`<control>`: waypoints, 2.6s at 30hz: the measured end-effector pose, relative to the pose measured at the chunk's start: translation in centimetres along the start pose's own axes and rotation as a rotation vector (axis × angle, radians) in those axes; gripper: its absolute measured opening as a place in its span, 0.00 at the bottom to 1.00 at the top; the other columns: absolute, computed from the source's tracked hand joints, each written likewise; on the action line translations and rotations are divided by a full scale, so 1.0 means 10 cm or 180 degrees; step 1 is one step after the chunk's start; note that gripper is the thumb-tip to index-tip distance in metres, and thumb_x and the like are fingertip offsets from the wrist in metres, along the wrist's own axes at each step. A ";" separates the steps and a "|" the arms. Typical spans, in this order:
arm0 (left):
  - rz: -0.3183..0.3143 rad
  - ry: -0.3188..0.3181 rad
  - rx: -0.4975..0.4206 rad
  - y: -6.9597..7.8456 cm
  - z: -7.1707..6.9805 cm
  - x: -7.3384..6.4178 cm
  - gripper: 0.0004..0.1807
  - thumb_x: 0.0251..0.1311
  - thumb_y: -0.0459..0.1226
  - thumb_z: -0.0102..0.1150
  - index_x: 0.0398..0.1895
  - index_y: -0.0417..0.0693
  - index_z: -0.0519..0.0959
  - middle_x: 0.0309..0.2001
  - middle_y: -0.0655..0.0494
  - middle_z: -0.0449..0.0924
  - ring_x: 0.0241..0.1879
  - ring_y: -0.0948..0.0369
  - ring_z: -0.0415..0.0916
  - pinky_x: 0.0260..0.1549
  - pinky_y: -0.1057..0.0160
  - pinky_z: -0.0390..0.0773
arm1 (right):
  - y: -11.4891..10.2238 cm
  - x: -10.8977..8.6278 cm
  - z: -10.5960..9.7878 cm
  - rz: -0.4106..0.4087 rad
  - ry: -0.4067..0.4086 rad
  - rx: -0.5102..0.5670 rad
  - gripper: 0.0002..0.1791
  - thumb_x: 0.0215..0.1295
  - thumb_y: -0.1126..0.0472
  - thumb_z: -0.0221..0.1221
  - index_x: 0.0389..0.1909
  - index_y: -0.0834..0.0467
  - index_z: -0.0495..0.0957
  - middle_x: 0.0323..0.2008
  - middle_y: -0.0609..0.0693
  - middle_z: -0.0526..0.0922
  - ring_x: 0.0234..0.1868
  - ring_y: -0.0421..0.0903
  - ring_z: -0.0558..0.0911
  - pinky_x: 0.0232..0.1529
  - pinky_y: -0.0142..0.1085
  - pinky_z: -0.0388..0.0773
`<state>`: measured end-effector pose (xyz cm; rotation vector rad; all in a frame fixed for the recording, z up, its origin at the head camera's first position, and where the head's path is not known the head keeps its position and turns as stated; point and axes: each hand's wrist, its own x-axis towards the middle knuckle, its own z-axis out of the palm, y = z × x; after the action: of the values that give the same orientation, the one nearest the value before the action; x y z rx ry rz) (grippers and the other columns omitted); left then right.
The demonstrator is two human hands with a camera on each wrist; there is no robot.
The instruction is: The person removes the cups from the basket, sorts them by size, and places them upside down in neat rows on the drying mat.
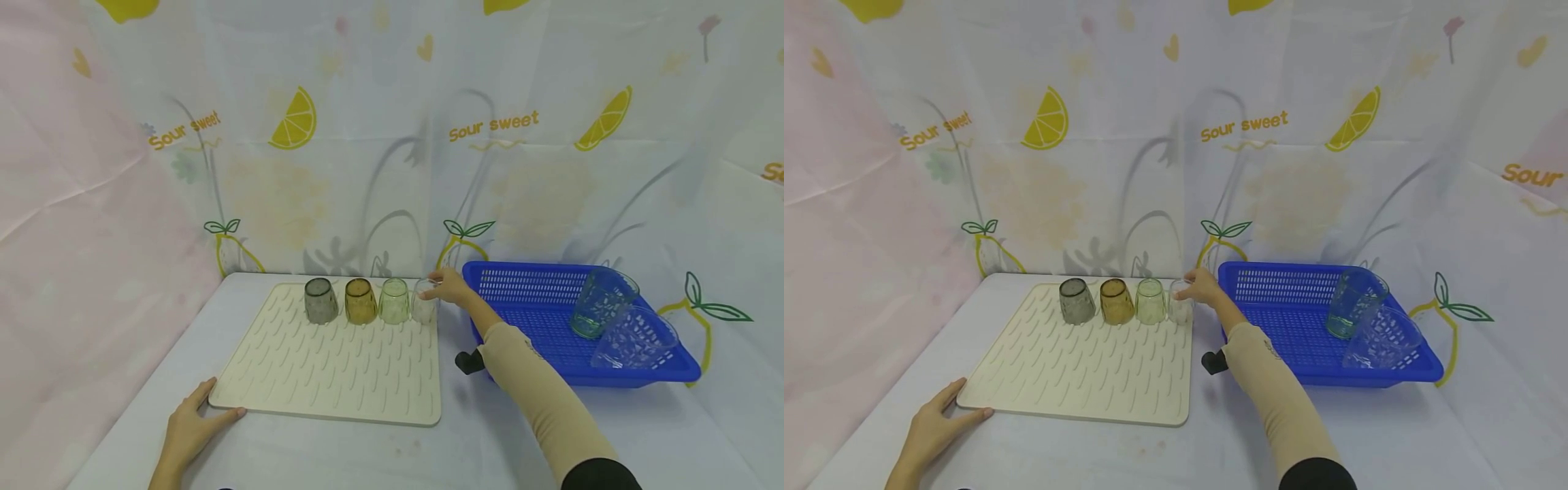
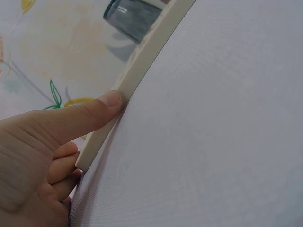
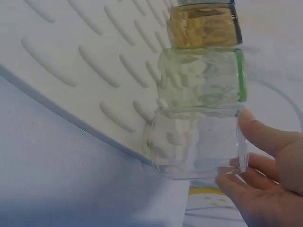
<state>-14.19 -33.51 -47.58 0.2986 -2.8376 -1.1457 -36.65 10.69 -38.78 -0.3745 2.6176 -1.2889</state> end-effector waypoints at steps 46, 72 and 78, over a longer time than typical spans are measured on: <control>-0.0134 -0.0099 0.0034 0.04 -0.01 0.01 0.53 0.50 0.47 0.68 0.67 0.24 0.49 0.68 0.26 0.40 0.66 0.28 0.39 0.64 0.34 0.40 | 0.11 -0.85 -0.63 -0.0852 -0.0229 0.0776 0.29 0.61 0.61 0.63 0.62 0.66 0.68 0.60 0.63 0.73 0.62 0.56 0.72 0.61 0.46 0.70; -0.0037 0.0020 -0.0011 0.01 -0.02 -0.01 0.53 0.49 0.47 0.69 0.66 0.23 0.50 0.67 0.25 0.41 0.65 0.27 0.40 0.64 0.33 0.40 | 0.59 -1.66 -1.10 -0.0579 0.0317 0.0539 0.30 0.65 0.58 0.59 0.64 0.68 0.65 0.61 0.66 0.70 0.52 0.28 0.76 0.50 0.20 0.73; -0.0050 -0.0025 0.0000 0.03 -0.02 0.00 0.53 0.50 0.47 0.68 0.67 0.23 0.49 0.67 0.25 0.40 0.65 0.27 0.39 0.64 0.33 0.40 | 0.72 -1.85 -1.23 -0.0513 0.0718 0.0377 0.31 0.66 0.57 0.58 0.65 0.69 0.62 0.54 0.39 0.77 0.48 0.21 0.74 0.46 0.17 0.72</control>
<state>-14.25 -33.40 -47.23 0.3178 -2.8472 -1.1521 -23.61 29.90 -35.86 -0.4526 2.7218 -1.6172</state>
